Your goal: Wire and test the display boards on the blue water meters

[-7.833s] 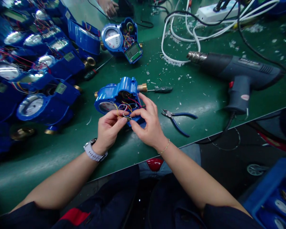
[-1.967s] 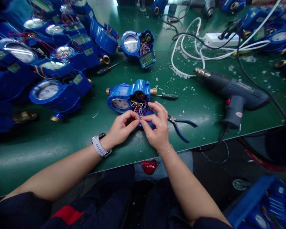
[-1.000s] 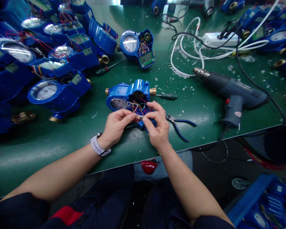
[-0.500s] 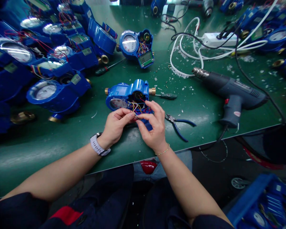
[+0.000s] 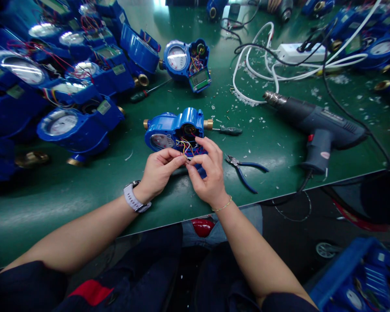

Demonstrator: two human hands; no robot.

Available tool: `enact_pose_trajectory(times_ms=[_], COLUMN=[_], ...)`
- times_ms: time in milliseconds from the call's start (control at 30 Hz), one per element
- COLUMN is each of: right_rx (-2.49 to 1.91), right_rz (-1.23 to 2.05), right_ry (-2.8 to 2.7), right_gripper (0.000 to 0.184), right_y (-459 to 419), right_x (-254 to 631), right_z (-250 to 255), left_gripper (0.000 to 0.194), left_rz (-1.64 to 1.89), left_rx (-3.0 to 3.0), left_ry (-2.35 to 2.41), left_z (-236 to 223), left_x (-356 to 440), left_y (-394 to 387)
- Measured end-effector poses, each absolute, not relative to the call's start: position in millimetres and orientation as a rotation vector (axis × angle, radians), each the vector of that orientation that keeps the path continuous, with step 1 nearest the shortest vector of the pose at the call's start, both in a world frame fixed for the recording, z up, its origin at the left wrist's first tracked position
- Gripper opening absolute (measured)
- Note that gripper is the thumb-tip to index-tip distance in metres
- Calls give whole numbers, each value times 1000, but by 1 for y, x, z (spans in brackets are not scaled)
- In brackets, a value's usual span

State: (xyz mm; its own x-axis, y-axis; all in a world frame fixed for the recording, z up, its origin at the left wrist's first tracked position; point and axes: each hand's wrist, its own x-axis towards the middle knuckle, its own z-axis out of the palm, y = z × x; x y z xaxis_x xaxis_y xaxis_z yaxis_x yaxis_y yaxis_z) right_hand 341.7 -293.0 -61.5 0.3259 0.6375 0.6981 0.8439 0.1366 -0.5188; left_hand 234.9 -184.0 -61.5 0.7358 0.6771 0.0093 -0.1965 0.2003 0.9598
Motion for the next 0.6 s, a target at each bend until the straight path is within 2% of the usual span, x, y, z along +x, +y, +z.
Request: enact_pose_trajectory(times_ms=[367,600], right_rx=[-1577,-1613], right_rz=[-137,-170], right_ry=[-1362,-1366], right_gripper=[4,3], right_y=[-294,-294], right_x=[343,344], right_z=[-64,-65], left_gripper=[34,34], left_rz=[618,602], left_rx=[1190,1149], left_ry=[453,453], left_z=[-61,-61], left_x=[235,236], left_y=[-185,-186])
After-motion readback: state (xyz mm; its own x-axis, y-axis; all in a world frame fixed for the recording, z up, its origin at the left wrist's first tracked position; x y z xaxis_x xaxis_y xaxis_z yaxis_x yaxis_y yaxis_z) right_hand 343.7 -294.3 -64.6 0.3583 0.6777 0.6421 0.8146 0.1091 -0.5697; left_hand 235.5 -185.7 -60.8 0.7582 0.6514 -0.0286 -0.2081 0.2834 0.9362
